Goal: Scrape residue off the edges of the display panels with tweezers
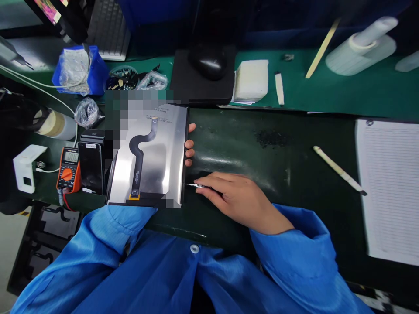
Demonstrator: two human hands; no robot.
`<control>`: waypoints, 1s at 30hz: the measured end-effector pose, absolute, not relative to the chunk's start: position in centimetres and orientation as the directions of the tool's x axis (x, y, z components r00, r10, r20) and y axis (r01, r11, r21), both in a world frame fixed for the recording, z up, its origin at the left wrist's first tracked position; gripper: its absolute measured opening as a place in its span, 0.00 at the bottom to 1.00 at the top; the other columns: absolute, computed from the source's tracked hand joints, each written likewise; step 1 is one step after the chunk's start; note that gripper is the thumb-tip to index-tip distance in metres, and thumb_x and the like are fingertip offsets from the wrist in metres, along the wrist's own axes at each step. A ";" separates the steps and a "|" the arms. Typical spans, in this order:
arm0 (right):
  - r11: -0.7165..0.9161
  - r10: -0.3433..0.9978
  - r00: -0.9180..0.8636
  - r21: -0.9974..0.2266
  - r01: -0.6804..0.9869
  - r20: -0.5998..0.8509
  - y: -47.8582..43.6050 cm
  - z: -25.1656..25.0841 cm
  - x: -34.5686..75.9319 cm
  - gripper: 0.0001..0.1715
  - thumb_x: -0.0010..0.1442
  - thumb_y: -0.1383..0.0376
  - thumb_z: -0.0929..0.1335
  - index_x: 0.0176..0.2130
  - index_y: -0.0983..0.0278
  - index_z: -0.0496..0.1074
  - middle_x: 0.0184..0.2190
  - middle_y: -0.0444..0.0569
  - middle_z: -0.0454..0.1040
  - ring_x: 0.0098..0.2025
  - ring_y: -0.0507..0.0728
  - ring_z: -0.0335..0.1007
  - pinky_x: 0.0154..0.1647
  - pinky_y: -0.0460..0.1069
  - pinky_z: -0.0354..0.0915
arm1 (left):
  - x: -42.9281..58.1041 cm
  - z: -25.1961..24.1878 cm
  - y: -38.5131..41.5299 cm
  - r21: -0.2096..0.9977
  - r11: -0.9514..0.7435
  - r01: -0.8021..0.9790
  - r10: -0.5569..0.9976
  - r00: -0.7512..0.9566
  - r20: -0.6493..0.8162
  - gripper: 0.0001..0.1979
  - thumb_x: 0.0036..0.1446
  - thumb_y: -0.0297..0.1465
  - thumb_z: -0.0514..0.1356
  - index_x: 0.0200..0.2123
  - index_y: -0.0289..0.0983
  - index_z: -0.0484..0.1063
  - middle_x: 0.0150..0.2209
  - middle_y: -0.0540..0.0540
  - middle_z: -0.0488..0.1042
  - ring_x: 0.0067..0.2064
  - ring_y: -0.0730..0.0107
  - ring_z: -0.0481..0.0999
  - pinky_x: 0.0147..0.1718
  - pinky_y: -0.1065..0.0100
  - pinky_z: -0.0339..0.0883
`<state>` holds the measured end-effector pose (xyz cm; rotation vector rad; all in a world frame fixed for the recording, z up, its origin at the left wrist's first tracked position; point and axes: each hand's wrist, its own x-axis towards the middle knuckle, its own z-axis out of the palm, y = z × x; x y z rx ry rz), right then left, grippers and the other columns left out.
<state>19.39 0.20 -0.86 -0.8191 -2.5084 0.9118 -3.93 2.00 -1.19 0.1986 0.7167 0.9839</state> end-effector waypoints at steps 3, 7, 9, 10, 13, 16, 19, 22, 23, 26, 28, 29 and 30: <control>0.627 0.626 -0.769 -0.670 0.397 0.131 0.2 -0.9 19.4 0.12 0.69 0.65 0.65 0.45 0.59 0.78 0.36 0.45 0.82 0.35 0.54 0.79 0.37 0.48 0.73 | -4.0 -1.2 2.1 0.344 0.628 -0.698 0.771 0.498 -0.397 0.23 0.69 0.40 0.42 0.57 0.37 0.65 0.34 0.42 0.69 0.35 0.64 0.69 0.34 0.61 0.64; 0.599 0.647 -0.756 -0.679 0.424 0.099 0.1 -0.7 19.4 0.11 0.68 0.64 0.66 0.46 0.60 0.77 0.37 0.44 0.83 0.34 0.54 0.79 0.35 0.48 0.72 | -4.0 -1.2 2.0 0.336 0.612 -0.716 0.782 0.485 -0.391 0.24 0.69 0.42 0.42 0.57 0.36 0.64 0.34 0.42 0.69 0.35 0.64 0.68 0.35 0.61 0.64; 0.596 0.643 -0.761 -0.680 0.427 0.086 0.0 -0.7 19.4 0.10 0.67 0.65 0.67 0.45 0.60 0.77 0.37 0.45 0.82 0.34 0.54 0.79 0.34 0.48 0.72 | -4.0 -1.4 2.0 0.327 0.605 -0.726 0.789 0.491 -0.369 0.23 0.69 0.41 0.42 0.57 0.36 0.65 0.34 0.42 0.69 0.35 0.65 0.67 0.34 0.61 0.63; 0.602 0.637 -0.766 -0.676 0.424 0.087 0.1 -0.8 19.4 0.09 0.67 0.65 0.67 0.44 0.61 0.77 0.37 0.45 0.82 0.34 0.54 0.78 0.35 0.48 0.72 | -4.0 -1.5 1.9 0.321 0.605 -0.729 0.790 0.498 -0.357 0.22 0.69 0.41 0.43 0.56 0.37 0.65 0.34 0.43 0.69 0.35 0.65 0.67 0.34 0.62 0.62; 0.619 0.634 -0.765 -0.667 0.414 0.114 0.1 -0.9 19.4 0.11 0.68 0.65 0.66 0.45 0.61 0.78 0.37 0.46 0.82 0.35 0.54 0.78 0.37 0.49 0.72 | -4.0 -1.8 1.9 0.308 0.604 -0.735 0.792 0.513 -0.330 0.21 0.70 0.38 0.42 0.56 0.37 0.66 0.33 0.43 0.69 0.34 0.66 0.67 0.33 0.64 0.61; 0.607 0.642 -0.759 -0.675 0.420 0.105 0.1 -0.8 19.4 0.12 0.69 0.64 0.65 0.46 0.60 0.77 0.37 0.45 0.82 0.35 0.54 0.79 0.36 0.48 0.72 | -4.0 -1.9 1.9 0.298 0.595 -0.747 0.799 0.509 -0.319 0.21 0.70 0.39 0.42 0.57 0.37 0.65 0.34 0.43 0.70 0.34 0.65 0.66 0.34 0.63 0.61; 0.582 0.646 -0.761 -0.686 0.436 0.064 0.1 -0.7 19.4 0.10 0.67 0.64 0.66 0.46 0.59 0.76 0.37 0.44 0.82 0.34 0.54 0.79 0.34 0.48 0.71 | -4.0 -1.9 1.8 0.300 0.581 -0.756 0.810 0.500 -0.306 0.24 0.70 0.42 0.41 0.56 0.35 0.66 0.35 0.42 0.70 0.36 0.63 0.67 0.35 0.61 0.62; 0.603 0.639 -0.765 -0.670 0.433 0.081 0.2 -0.7 19.4 0.08 0.66 0.64 0.67 0.43 0.60 0.77 0.36 0.45 0.82 0.34 0.54 0.78 0.34 0.48 0.71 | -4.1 -2.0 1.9 0.311 0.582 -0.752 0.810 0.500 -0.305 0.24 0.70 0.42 0.42 0.55 0.35 0.67 0.35 0.42 0.69 0.36 0.63 0.67 0.35 0.61 0.62; 0.618 0.634 -0.767 -0.660 0.428 0.096 0.3 -0.7 19.4 0.09 0.67 0.64 0.66 0.43 0.60 0.77 0.36 0.45 0.82 0.35 0.55 0.78 0.35 0.49 0.71 | -4.1 -2.0 1.9 0.310 0.588 -0.747 0.805 0.502 -0.315 0.23 0.70 0.42 0.42 0.55 0.35 0.67 0.35 0.42 0.70 0.36 0.64 0.67 0.35 0.62 0.62; 0.638 0.626 -0.771 -0.646 0.419 0.118 0.3 -0.8 19.5 0.12 0.68 0.63 0.65 0.44 0.60 0.79 0.35 0.46 0.82 0.35 0.55 0.78 0.37 0.50 0.71 | -4.2 -2.0 2.0 0.305 0.606 -0.735 0.790 0.509 -0.342 0.22 0.70 0.40 0.42 0.56 0.37 0.66 0.34 0.43 0.70 0.36 0.64 0.67 0.35 0.62 0.62; 0.616 0.638 -0.763 -0.661 0.427 0.102 0.3 -0.8 19.5 0.13 0.69 0.63 0.64 0.44 0.59 0.78 0.35 0.45 0.82 0.35 0.54 0.78 0.36 0.49 0.71 | -4.1 -1.8 2.0 0.309 0.596 -0.741 0.796 0.493 -0.351 0.24 0.70 0.41 0.41 0.58 0.37 0.65 0.34 0.42 0.70 0.36 0.63 0.68 0.35 0.61 0.62; 0.601 0.647 -0.758 -0.672 0.433 0.089 0.2 -0.8 19.5 0.12 0.68 0.62 0.65 0.45 0.59 0.78 0.35 0.45 0.82 0.34 0.54 0.78 0.35 0.49 0.71 | -4.1 -1.8 2.0 0.314 0.590 -0.744 0.800 0.485 -0.354 0.24 0.70 0.41 0.40 0.59 0.37 0.64 0.35 0.42 0.70 0.36 0.63 0.68 0.35 0.61 0.62; 0.587 0.653 -0.753 -0.680 0.439 0.077 0.2 -0.7 19.5 0.11 0.68 0.63 0.66 0.45 0.59 0.77 0.35 0.44 0.82 0.33 0.54 0.78 0.35 0.48 0.71 | -4.0 -1.7 1.9 0.318 0.588 -0.744 0.801 0.480 -0.357 0.25 0.70 0.41 0.39 0.60 0.37 0.63 0.34 0.42 0.70 0.36 0.62 0.68 0.35 0.61 0.62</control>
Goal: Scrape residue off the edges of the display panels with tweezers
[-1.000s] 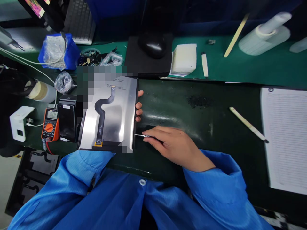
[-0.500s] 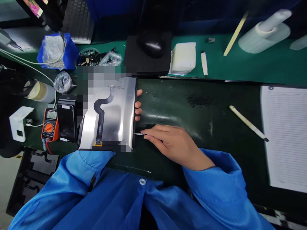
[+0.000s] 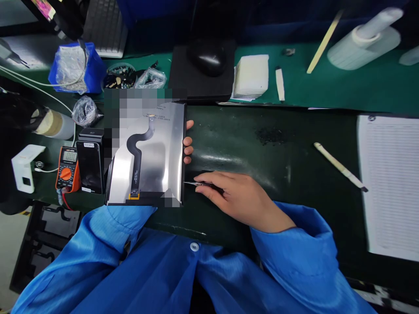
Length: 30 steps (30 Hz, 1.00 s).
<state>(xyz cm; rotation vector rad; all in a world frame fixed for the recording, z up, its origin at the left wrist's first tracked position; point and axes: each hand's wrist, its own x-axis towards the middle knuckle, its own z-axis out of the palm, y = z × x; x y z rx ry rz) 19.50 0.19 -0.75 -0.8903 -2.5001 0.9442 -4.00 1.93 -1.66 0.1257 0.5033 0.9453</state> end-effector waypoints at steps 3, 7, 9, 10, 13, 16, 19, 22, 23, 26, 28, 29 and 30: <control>0.589 0.648 -0.759 -0.672 0.449 0.061 0.2 -0.8 19.5 0.08 0.66 0.64 0.67 0.43 0.60 0.76 0.35 0.44 0.81 0.33 0.54 0.77 0.32 0.48 0.70 | -3.8 -1.6 1.8 0.325 0.576 -0.750 0.809 0.464 -0.362 0.27 0.70 0.43 0.38 0.60 0.36 0.63 0.34 0.42 0.70 0.35 0.63 0.66 0.33 0.62 0.61; 0.633 0.619 -0.780 -0.650 0.422 0.096 0.3 -0.8 19.5 0.10 0.68 0.64 0.65 0.42 0.60 0.77 0.36 0.46 0.81 0.35 0.55 0.78 0.35 0.49 0.70 | -3.9 -2.2 1.8 0.305 0.561 -0.770 0.820 0.467 -0.330 0.30 0.70 0.46 0.35 0.60 0.36 0.64 0.34 0.42 0.70 0.36 0.63 0.66 0.33 0.62 0.62; 0.618 0.623 -0.777 -0.663 0.422 0.087 0.3 -0.7 19.5 0.11 0.68 0.64 0.65 0.43 0.60 0.78 0.35 0.45 0.81 0.35 0.54 0.78 0.35 0.49 0.71 | -4.1 -2.5 1.9 0.302 0.573 -0.762 0.814 0.488 -0.314 0.30 0.70 0.46 0.34 0.58 0.36 0.65 0.35 0.42 0.69 0.36 0.63 0.66 0.33 0.62 0.63; 0.604 0.630 -0.773 -0.672 0.427 0.074 0.3 -0.7 19.5 0.10 0.67 0.64 0.66 0.43 0.60 0.78 0.35 0.45 0.81 0.34 0.54 0.78 0.34 0.48 0.71 | -4.1 -2.5 2.0 0.306 0.581 -0.755 0.810 0.495 -0.315 0.30 0.70 0.46 0.33 0.58 0.36 0.65 0.35 0.42 0.69 0.36 0.63 0.67 0.33 0.62 0.63; 0.574 0.643 -0.765 -0.686 0.447 0.039 0.2 -0.6 19.5 0.08 0.65 0.64 0.68 0.44 0.59 0.76 0.35 0.44 0.82 0.33 0.54 0.78 0.32 0.48 0.71 | -4.1 -2.3 2.2 0.330 0.587 -0.739 0.804 0.480 -0.352 0.32 0.70 0.46 0.32 0.59 0.37 0.64 0.34 0.43 0.69 0.35 0.64 0.66 0.33 0.62 0.61; 0.601 0.630 -0.774 -0.669 0.438 0.059 0.3 -0.7 19.5 0.08 0.66 0.64 0.67 0.43 0.60 0.77 0.35 0.44 0.81 0.33 0.54 0.78 0.33 0.48 0.70 | -4.1 -2.0 2.2 0.351 0.573 -0.741 0.811 0.452 -0.372 0.33 0.69 0.47 0.31 0.60 0.36 0.63 0.33 0.43 0.68 0.34 0.64 0.66 0.32 0.62 0.60; 0.625 0.620 -0.779 -0.659 0.419 0.092 0.3 -0.8 19.5 0.11 0.69 0.63 0.65 0.43 0.60 0.77 0.36 0.45 0.81 0.35 0.54 0.78 0.34 0.49 0.70 | -4.1 -2.0 2.0 0.344 0.573 -0.744 0.814 0.469 -0.343 0.33 0.70 0.46 0.31 0.60 0.36 0.63 0.34 0.42 0.68 0.36 0.63 0.66 0.33 0.62 0.60; 0.599 0.631 -0.772 -0.681 0.421 0.077 0.2 -0.8 19.5 0.10 0.68 0.63 0.66 0.44 0.61 0.77 0.35 0.45 0.81 0.34 0.54 0.78 0.34 0.48 0.71 | -4.2 -2.1 1.9 0.328 0.580 -0.745 0.808 0.478 -0.344 0.33 0.69 0.48 0.31 0.60 0.37 0.63 0.35 0.42 0.68 0.36 0.64 0.64 0.34 0.62 0.58; 0.586 0.637 -0.768 -0.688 0.428 0.065 0.2 -0.8 19.5 0.09 0.67 0.64 0.67 0.45 0.61 0.76 0.35 0.45 0.82 0.34 0.54 0.78 0.34 0.48 0.71 | -4.2 -2.1 1.9 0.321 0.579 -0.749 0.808 0.478 -0.344 0.34 0.69 0.48 0.31 0.60 0.37 0.63 0.35 0.42 0.68 0.36 0.64 0.63 0.34 0.62 0.57; 0.575 0.642 -0.766 -0.688 0.443 0.044 0.1 -0.8 19.5 0.08 0.65 0.65 0.68 0.45 0.60 0.76 0.36 0.44 0.82 0.34 0.55 0.79 0.34 0.48 0.71 | -4.1 -1.9 2.0 0.308 0.570 -0.762 0.812 0.467 -0.350 0.35 0.68 0.51 0.32 0.61 0.36 0.63 0.34 0.42 0.68 0.36 0.63 0.62 0.34 0.61 0.56; 0.597 0.632 -0.773 -0.675 0.434 0.062 0.1 -0.9 19.6 0.08 0.66 0.65 0.67 0.44 0.60 0.76 0.37 0.44 0.82 0.35 0.55 0.78 0.35 0.48 0.71 | -4.0 -1.6 2.1 0.314 0.579 -0.752 0.803 0.460 -0.378 0.36 0.68 0.51 0.31 0.62 0.36 0.62 0.33 0.41 0.67 0.35 0.62 0.62 0.34 0.60 0.55; 0.611 0.626 -0.775 -0.668 0.425 0.079 0.1 -0.9 19.6 0.09 0.67 0.65 0.67 0.44 0.60 0.76 0.38 0.45 0.82 0.36 0.55 0.78 0.36 0.49 0.71 | -4.0 -1.5 2.2 0.318 0.583 -0.748 0.799 0.459 -0.388 0.36 0.68 0.51 0.31 0.62 0.37 0.62 0.33 0.41 0.67 0.35 0.62 0.62 0.34 0.60 0.55; 0.622 0.624 -0.776 -0.662 0.418 0.097 0.2 -0.8 19.5 0.09 0.67 0.65 0.66 0.44 0.60 0.77 0.38 0.45 0.81 0.36 0.55 0.78 0.37 0.49 0.71 | -4.0 -1.5 2.2 0.319 0.588 -0.744 0.796 0.462 -0.391 0.36 0.68 0.51 0.31 0.62 0.37 0.61 0.33 0.41 0.68 0.36 0.62 0.62 0.34 0.60 0.55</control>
